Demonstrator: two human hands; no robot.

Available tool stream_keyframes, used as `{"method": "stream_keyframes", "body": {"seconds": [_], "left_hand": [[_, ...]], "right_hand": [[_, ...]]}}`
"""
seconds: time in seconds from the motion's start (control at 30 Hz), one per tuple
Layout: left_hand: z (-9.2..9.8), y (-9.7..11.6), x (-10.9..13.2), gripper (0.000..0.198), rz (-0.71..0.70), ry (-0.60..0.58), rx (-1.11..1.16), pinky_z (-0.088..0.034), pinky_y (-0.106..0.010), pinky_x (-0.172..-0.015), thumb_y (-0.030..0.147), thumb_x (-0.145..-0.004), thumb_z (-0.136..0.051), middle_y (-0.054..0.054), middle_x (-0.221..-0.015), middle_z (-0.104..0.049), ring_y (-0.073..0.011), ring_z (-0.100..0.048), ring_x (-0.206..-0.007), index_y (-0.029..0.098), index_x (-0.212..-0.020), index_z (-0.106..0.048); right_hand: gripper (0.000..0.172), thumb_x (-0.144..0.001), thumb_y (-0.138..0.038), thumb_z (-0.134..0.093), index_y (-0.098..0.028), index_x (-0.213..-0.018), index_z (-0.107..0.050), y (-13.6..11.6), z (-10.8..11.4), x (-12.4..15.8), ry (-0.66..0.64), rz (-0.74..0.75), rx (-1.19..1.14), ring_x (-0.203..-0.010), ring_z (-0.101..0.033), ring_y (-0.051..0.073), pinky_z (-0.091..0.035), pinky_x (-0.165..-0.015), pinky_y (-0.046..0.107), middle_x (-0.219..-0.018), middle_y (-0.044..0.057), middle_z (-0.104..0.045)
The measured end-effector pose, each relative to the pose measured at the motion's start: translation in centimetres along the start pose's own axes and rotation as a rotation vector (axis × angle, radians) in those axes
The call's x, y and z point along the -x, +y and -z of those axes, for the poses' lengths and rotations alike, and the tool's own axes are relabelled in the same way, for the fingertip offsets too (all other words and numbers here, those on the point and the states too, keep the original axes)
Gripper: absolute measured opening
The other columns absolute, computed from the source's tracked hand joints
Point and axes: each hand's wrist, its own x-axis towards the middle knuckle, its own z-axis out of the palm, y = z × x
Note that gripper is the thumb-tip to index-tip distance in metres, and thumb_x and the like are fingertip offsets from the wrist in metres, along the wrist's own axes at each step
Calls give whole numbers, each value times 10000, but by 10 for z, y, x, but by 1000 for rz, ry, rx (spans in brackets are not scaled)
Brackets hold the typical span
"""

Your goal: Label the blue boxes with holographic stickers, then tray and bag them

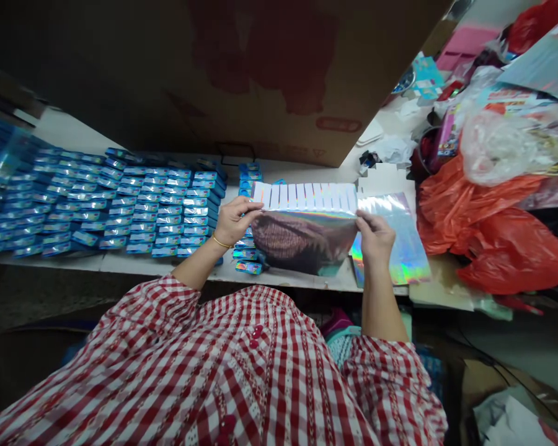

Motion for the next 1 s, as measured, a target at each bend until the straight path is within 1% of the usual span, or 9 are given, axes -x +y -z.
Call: {"method": "stream_keyframes", "body": {"seconds": [0.1, 0.17, 0.23, 0.33, 0.43, 0.57, 0.77, 0.9, 1.0], "left_hand": [[-4, 13, 6, 126, -130, -26, -59, -446, -275, -693, 251, -788, -627, -25, -728, -588, -139, -547, -726, 199, -837, -731], [-8, 22, 9, 128, -220, -56, -78, -442, -266, -662, 262, -802, -620, -16, -702, -564, -128, -532, -698, 197, -840, -724], [-10, 30, 12, 134, -292, -90, -85, -438, -253, -633, 274, -814, -613, -12, -691, -555, -117, -527, -677, 197, -848, -718], [-8, 39, 14, 163, -322, -110, -94, -447, -249, -642, 307, -834, -591, -17, -722, -577, -113, -541, -688, 202, -876, -708], [0, 46, 13, 275, -293, -72, -160, -469, -286, -720, 400, -780, -644, -40, -837, -608, -139, -562, -777, 199, -963, -688], [9, 59, 7, 304, -245, -72, -260, -443, -370, -879, 452, -714, -692, -76, -1003, -634, -206, -569, -969, 195, -875, -690], [4, 75, 1, 181, -66, -242, 6, -492, -256, -723, 338, -801, -609, -32, -763, -706, -139, -635, -715, 179, -777, -692], [0, 73, 4, 161, 112, -60, 160, -496, -239, -665, 310, -763, -643, -26, -702, -700, -132, -633, -664, 168, -707, -695], [1, 61, 5, 145, 192, 59, 213, -489, -234, -649, 307, -714, -686, -11, -671, -683, -124, -617, -640, 164, -690, -697]], "right_hand": [[504, -730, -552, -632, -231, -1119, -641, -31, -2, 15, -161, 389, 393, -1248, -419, 316, -358, -1001, 523, -1304, 122, -503], [547, -782, -564, -567, -262, -1239, -554, -51, -18, 20, -364, 617, 500, -1325, -330, 313, -232, -1073, 564, -1396, 88, -435], [515, -836, -516, -519, -268, -1286, -502, -62, -39, 20, -532, 786, 515, -1307, -369, 279, -188, -1100, 549, -1380, 72, -469], [367, -886, -404, -488, -224, -1195, -571, -60, -62, 17, -636, 902, 457, -1120, -546, 221, -324, -1050, 444, -1191, 79, -623], [258, -915, -290, -439, -195, -1034, -647, -52, -66, 19, -642, 868, 397, -912, -623, 186, -460, -858, 330, -965, 72, -698], [250, -907, -226, -425, -188, -955, -668, -56, -57, 22, -654, 831, 341, -815, -632, 165, -471, -725, 264, -869, 61, -704], [242, -901, -280, -465, -207, -982, -681, -71, -40, 25, -693, 765, 274, -743, -647, 142, -460, -644, 227, -820, 36, -714], [226, -879, -343, -517, -233, -958, -698, -52, -20, 34, -636, 563, 203, -801, -670, 148, -489, -711, 235, -910, 24, -728], [233, -860, -374, -533, -235, -865, -719, -26, 3, 35, -613, 398, 173, -720, -674, 152, -501, -666, 245, -840, 17, -734]]}}
